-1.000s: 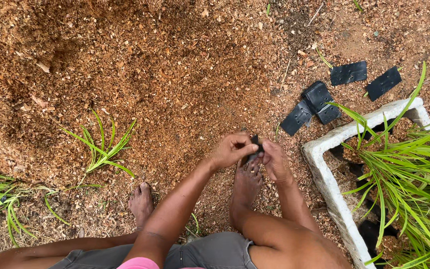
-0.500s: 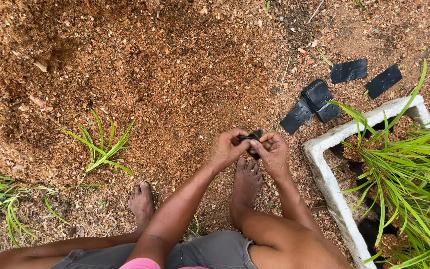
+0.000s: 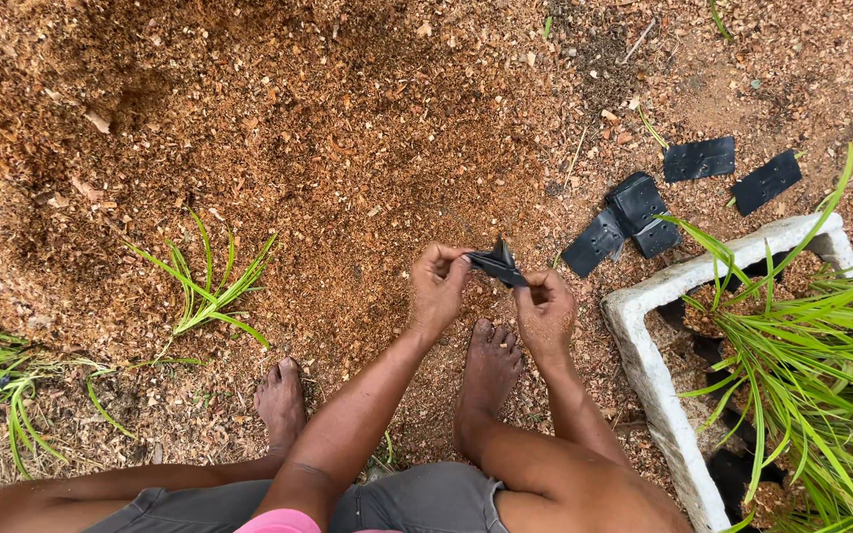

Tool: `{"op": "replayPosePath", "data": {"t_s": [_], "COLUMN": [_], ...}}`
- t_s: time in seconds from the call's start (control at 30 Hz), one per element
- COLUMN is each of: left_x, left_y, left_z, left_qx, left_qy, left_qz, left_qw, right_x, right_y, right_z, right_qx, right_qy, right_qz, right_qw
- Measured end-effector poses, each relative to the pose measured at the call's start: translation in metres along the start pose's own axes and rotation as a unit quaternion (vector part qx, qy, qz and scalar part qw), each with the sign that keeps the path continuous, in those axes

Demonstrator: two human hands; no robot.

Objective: The person kneels on a bed of wood chips and uses their hands to dig small holes. They place small green plants into the holes and cover the roots with the surrounding chips. The person repeats this process for several plants, occasionally handling black plastic nursery pots.

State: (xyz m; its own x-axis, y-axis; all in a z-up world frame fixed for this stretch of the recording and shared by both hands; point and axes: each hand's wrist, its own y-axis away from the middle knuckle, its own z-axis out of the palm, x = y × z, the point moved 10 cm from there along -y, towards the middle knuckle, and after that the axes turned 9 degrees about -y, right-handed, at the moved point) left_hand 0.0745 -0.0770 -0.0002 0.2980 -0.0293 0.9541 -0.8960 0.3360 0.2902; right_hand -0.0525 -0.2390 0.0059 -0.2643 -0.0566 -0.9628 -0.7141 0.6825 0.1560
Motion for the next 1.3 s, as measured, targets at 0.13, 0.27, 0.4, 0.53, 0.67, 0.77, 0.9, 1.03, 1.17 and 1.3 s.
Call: {"op": "replayPosePath", "data": {"t_s": [0.13, 0.27, 0.4, 0.53, 0.67, 0.77, 0.9, 1.03, 1.17, 1.3], "left_x": [-0.019, 0.010, 0.044, 0.007, 0.015, 0.033, -0.005, 0.062, 0.032, 0.099], "left_y": [0.002, -0.002, 0.012, 0.009, -0.005, 0.007, -0.042, -0.120, -0.086, 0.007], "left_z": [0.017, 0.002, 0.013, 0.018, 0.026, 0.069, 0.063, -0.025, -0.017, 0.034], "left_qx": [-0.047, -0.028, 0.005, -0.029, -0.041, -0.371, -0.423, -0.007, 0.047, -0.140], "left_qy": [-0.073, -0.222, -0.319, -0.374, -0.441, -0.237, -0.327, -0.388, -0.458, -0.550], "left_qz": [0.038, 0.155, 0.197, 0.236, 0.213, 0.027, -0.046, 0.091, 0.329, 0.321], "left_qw": [0.995, 0.962, 0.927, 0.897, 0.871, 0.897, 0.844, 0.917, 0.824, 0.758], "right_x": [-0.025, -0.020, -0.017, -0.039, -0.053, -0.029, -0.048, -0.069, -0.049, -0.075], "right_y": [0.006, 0.012, 0.013, 0.005, 0.005, -0.005, -0.033, -0.036, -0.046, -0.023], "right_z": [0.004, -0.011, -0.011, -0.018, -0.010, -0.020, -0.050, -0.032, 0.002, 0.046], "right_qx": [0.024, 0.094, 0.137, 0.115, 0.083, 0.064, 0.102, 0.090, 0.037, 0.013], "right_qy": [-0.047, -0.036, -0.100, 0.042, 0.194, 0.175, 0.104, 0.163, 0.240, 0.266], "right_qz": [-0.037, -0.106, -0.087, -0.087, -0.191, -0.106, -0.105, -0.134, -0.117, -0.189], "right_qw": [0.998, 0.989, 0.982, 0.989, 0.958, 0.977, 0.984, 0.973, 0.963, 0.945]}}
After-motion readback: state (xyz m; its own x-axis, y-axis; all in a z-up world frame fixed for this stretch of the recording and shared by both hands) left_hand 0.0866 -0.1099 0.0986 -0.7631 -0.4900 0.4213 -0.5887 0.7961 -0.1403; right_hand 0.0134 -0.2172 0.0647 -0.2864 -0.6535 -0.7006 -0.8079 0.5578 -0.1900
